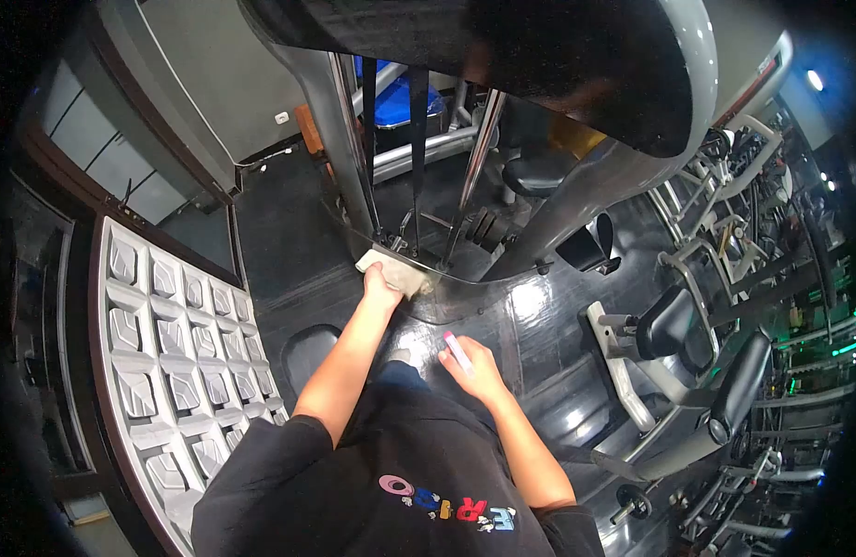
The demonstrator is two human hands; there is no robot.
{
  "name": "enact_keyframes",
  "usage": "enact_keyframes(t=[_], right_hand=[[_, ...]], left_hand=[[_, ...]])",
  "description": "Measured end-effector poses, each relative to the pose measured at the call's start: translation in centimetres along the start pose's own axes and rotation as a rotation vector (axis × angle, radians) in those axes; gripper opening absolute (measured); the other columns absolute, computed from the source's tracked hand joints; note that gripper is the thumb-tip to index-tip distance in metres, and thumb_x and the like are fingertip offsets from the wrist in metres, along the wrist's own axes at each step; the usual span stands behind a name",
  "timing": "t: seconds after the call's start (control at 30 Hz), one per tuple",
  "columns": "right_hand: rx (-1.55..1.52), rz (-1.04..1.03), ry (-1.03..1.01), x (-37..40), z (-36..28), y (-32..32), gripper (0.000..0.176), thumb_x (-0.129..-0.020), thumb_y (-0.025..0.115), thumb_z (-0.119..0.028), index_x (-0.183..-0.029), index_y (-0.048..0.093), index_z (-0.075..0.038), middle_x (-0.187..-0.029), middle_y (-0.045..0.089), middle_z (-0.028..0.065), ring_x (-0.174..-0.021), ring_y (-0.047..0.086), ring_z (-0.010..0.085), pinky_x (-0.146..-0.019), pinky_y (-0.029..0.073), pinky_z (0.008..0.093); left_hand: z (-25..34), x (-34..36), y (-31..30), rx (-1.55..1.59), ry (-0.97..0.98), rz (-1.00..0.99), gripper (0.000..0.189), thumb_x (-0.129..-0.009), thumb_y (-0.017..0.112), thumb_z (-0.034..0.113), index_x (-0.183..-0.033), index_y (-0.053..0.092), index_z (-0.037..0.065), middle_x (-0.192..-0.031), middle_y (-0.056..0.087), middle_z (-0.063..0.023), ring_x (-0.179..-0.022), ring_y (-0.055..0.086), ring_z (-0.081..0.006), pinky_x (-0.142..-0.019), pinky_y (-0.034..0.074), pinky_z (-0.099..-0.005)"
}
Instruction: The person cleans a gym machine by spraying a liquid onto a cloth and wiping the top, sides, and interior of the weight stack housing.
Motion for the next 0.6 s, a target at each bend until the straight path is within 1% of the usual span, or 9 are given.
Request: enact_keyframes(t=[0.03,0.1,0.13,0.23,0.33,0.43,0.5,0.53,0.6], right_hand=[[0.007,0.001,-0.037,-0.4,-0.4,0.1,0.025,-0.086,0.065,-0.027,-0.083,0.06,-0.002,-0.078,0.06,0.0148,-0.073,0.062,0.0308,-0.069,0.048,0.0381],[0.004,-0.012,-0.021,-1.0,-0.5,0.3,0.027,-0.086,0.064,-0.027,-0.084,0.06,-0.001,-0.08,0.061,0.0159,-0.076,0.063,0.0323,-0.07,0.048,0.0385],[-0.011,-0.008,-0.001,-1.1,-0.3,0.3,0.027,-0.086,0.064,-0.028,-0.084,0.061,-0.001,-0.08,0.062,0.0163,-0.077,0.063,0.0331,-0.071,0.049,0.0389],[-0.017,-0.002,0.035,-1.1,0.1,0.7,0.029,-0.086,0.064,-0.03,-0.086,0.061,-0.001,-0.081,0.062,0.0172,-0.078,0.064,0.0349,-0.072,0.049,0.0399],[0.018,-0.018,0.026,-2.7,-0.4,1.5,0.031,-0.085,0.064,-0.031,-0.085,0.061,-0.001,-0.079,0.062,0.0183,-0.078,0.063,0.0366,-0.072,0.049,0.0414],[0.088,-0.018,-0.008,-4.7,-1.5,2.4,0.031,-0.085,0.064,-0.032,-0.083,0.061,-0.001,-0.077,0.061,0.0196,-0.077,0.063,0.0386,-0.07,0.049,0.0435],[0.13,-0.004,-0.04,-6.2,-2.1,3.2,0.031,-0.084,0.063,-0.031,-0.081,0.061,-0.001,-0.077,0.061,0.0203,-0.076,0.062,0.0397,-0.069,0.049,0.0446],[0.151,0.016,-0.052,-7.0,-2.2,3.6,0.031,-0.084,0.063,-0.031,-0.079,0.06,-0.001,-0.076,0.061,0.0207,-0.076,0.062,0.0403,-0.068,0.048,0.0453],[0.172,0.06,-0.105,-8.1,-3.1,4.0,0.031,-0.084,0.062,-0.03,-0.076,0.057,-0.001,-0.076,0.06,0.0212,-0.075,0.061,0.0415,-0.067,0.048,0.0462]], left_hand=[[0.3,0.5,-0.7,0.002,-0.003,0.006,0.042,-0.096,0.04,0.03,-0.127,0.052,0.004,-0.126,0.059,-0.0137,-0.118,0.054,-0.0323,-0.103,0.04,-0.0491],[2.4,2.0,-0.6,-0.041,0.014,-0.279,0.04,-0.097,0.041,0.035,-0.118,0.056,0.005,-0.115,0.063,-0.0125,-0.111,0.058,-0.0295,-0.097,0.044,-0.0452],[4.0,4.5,0.4,-0.069,0.002,-0.328,0.038,-0.097,0.041,0.034,-0.117,0.057,0.006,-0.11,0.065,-0.0103,-0.109,0.059,-0.0278,-0.096,0.046,-0.0455],[8.7,4.6,0.0,-0.027,0.05,-0.353,0.037,-0.096,0.044,0.032,-0.121,0.055,0.006,-0.117,0.063,-0.0091,-0.113,0.059,-0.0264,-0.1,0.045,-0.0437],[12.6,3.2,-2.1,-0.02,0.165,-0.281,0.039,-0.097,0.045,0.031,-0.125,0.052,0.005,-0.121,0.062,-0.0086,-0.114,0.059,-0.0244,-0.1,0.045,-0.0399],[13.7,2.7,-5.9,-0.064,0.214,-0.162,0.04,-0.098,0.044,0.032,-0.125,0.052,0.003,-0.12,0.062,-0.0091,-0.113,0.059,-0.0244,-0.1,0.046,-0.0398],[12.4,3.0,-8.6,-0.062,0.135,-0.142,0.039,-0.098,0.044,0.032,-0.123,0.053,0.003,-0.12,0.062,-0.0099,-0.113,0.059,-0.0253,-0.1,0.046,-0.0406],[11.4,4.2,-9.5,-0.09,0.137,-0.077,0.039,-0.097,0.044,0.032,-0.123,0.053,0.003,-0.121,0.062,-0.0108,-0.114,0.058,-0.0263,-0.1,0.045,-0.0415],[8.7,4.6,-12.3,-0.128,0.049,0.018,0.046,-0.096,0.042,0.036,-0.125,0.053,0.003,-0.123,0.061,-0.0119,-0.113,0.058,-0.0289,-0.101,0.044,-0.0446]])
Point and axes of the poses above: each hand's wrist, its own x-axis away from the middle knuckle, its own y-axis out of the palm, z = x × y, the point moved 5 cm from there along -x, towards the middle knuckle
